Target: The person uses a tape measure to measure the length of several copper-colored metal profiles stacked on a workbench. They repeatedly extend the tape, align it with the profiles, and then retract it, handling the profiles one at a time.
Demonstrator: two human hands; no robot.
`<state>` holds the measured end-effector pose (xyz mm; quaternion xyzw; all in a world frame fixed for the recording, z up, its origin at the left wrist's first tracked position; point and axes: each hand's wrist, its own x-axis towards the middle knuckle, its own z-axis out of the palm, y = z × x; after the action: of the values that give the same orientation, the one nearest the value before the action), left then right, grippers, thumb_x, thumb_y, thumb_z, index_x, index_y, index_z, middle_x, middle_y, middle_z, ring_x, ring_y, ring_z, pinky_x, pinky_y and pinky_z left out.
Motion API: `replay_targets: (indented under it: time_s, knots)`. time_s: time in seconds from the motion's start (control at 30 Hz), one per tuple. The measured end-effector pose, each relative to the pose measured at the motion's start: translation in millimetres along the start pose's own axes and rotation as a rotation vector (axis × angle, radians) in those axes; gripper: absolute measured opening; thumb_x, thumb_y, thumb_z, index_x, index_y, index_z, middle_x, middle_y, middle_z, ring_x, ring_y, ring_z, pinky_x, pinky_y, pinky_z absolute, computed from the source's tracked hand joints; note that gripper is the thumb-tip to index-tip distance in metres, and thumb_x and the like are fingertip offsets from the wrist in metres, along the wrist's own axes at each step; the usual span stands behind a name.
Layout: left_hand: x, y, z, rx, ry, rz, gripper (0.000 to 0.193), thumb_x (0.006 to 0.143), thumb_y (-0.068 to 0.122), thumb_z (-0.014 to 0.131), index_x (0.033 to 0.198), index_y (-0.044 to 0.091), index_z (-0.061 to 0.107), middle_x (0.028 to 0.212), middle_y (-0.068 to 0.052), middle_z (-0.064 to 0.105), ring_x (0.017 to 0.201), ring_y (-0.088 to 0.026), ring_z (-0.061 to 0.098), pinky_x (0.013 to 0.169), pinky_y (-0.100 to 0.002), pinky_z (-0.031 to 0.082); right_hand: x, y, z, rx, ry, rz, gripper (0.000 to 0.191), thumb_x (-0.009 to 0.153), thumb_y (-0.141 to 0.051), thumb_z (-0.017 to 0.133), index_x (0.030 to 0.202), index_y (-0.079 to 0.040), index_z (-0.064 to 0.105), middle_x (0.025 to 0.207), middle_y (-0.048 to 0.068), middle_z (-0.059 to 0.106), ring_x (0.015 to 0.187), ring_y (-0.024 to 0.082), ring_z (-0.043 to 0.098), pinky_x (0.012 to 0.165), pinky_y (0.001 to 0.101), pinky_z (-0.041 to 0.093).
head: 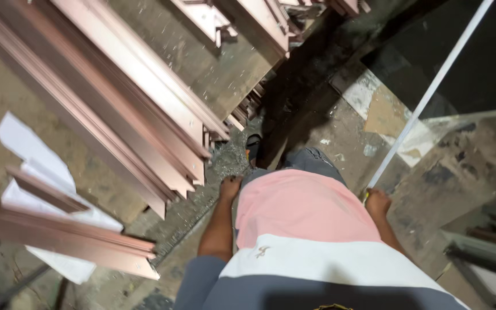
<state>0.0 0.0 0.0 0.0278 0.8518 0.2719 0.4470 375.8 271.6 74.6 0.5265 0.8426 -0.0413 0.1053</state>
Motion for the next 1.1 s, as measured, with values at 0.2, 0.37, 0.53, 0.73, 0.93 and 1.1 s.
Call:
replay_targets:
  time_s: [0.2, 0.37, 0.53, 0.73, 0.93, 1.1]
  knots:
    - [-4, -6, 16, -0.101, 0.027, -0.109, 0.049, 0.084, 0.046, 0.072, 0.105, 0.002, 0.077, 0.108, -0.022, 0.077, 0.1, -0.033, 0.072, 0.092, -0.041, 0.053, 55, -7, -13, 0.94, 0.099, 0.645, 0.019, 0.091, -0.011, 0.067, 0.102, 0.001, 0.076, 0.094, 0.013, 0.072, 0.084, 0.025, 0.066, 0.076, 0.0377, 0.052]
    - [0, 23, 28, -0.203, 0.047, -0.216, 0.048, 0.086, 0.04, 0.074, 0.111, -0.001, 0.074, 0.109, -0.021, 0.076, 0.102, -0.032, 0.071, 0.092, -0.04, 0.053, 128, -3, -7, 1.245, 0.086, 0.65, 0.017, 0.091, -0.009, 0.065, 0.103, 0.001, 0.072, 0.087, 0.009, 0.071, 0.076, 0.019, 0.067, 0.07, 0.0321, 0.053]
    - [12, 60, 45, -0.169, 0.13, -0.172, 0.051, 0.085, 0.04, 0.075, 0.114, -0.002, 0.073, 0.112, -0.02, 0.075, 0.104, -0.032, 0.07, 0.094, -0.039, 0.052, 201, 6, 7, 1.11, 0.123, 0.507, 0.017, 0.094, -0.011, 0.067, 0.103, 0.003, 0.073, 0.088, 0.007, 0.071, 0.077, 0.015, 0.065, 0.071, 0.029, 0.052]
    - [34, 151, 103, -0.198, 0.219, -0.221, 0.052, 0.086, 0.044, 0.073, 0.113, -0.001, 0.075, 0.107, -0.022, 0.076, 0.101, -0.034, 0.073, 0.092, -0.041, 0.054, 330, 53, -21, 1.063, 0.127, 0.171, 0.018, 0.097, -0.011, 0.067, 0.104, 0.005, 0.07, 0.088, 0.007, 0.072, 0.077, 0.013, 0.065, 0.072, 0.0285, 0.052]
    - [49, 282, 132, -0.111, 0.279, 0.087, 0.052, 0.088, 0.042, 0.073, 0.121, 0.001, 0.071, 0.115, -0.025, 0.072, 0.107, -0.037, 0.07, 0.092, -0.043, 0.054, 424, 120, -44, 1.037, 0.08, 0.099, 0.02, 0.101, -0.015, 0.065, 0.106, 0.004, 0.07, 0.084, 0.006, 0.07, 0.073, 0.012, 0.061, 0.067, 0.028, 0.05]
    - [2, 419, 110, -0.236, 0.219, 0.361, 0.049, 0.091, 0.036, 0.07, 0.128, 0.004, 0.067, 0.118, -0.017, 0.073, 0.104, -0.03, 0.074, 0.09, -0.039, 0.058, 465, 140, -52, 0.888, 0.109, 0.056, 0.02, 0.099, -0.014, 0.069, 0.105, 0.004, 0.071, 0.081, 0.006, 0.069, 0.071, 0.013, 0.061, 0.066, 0.0292, 0.049]
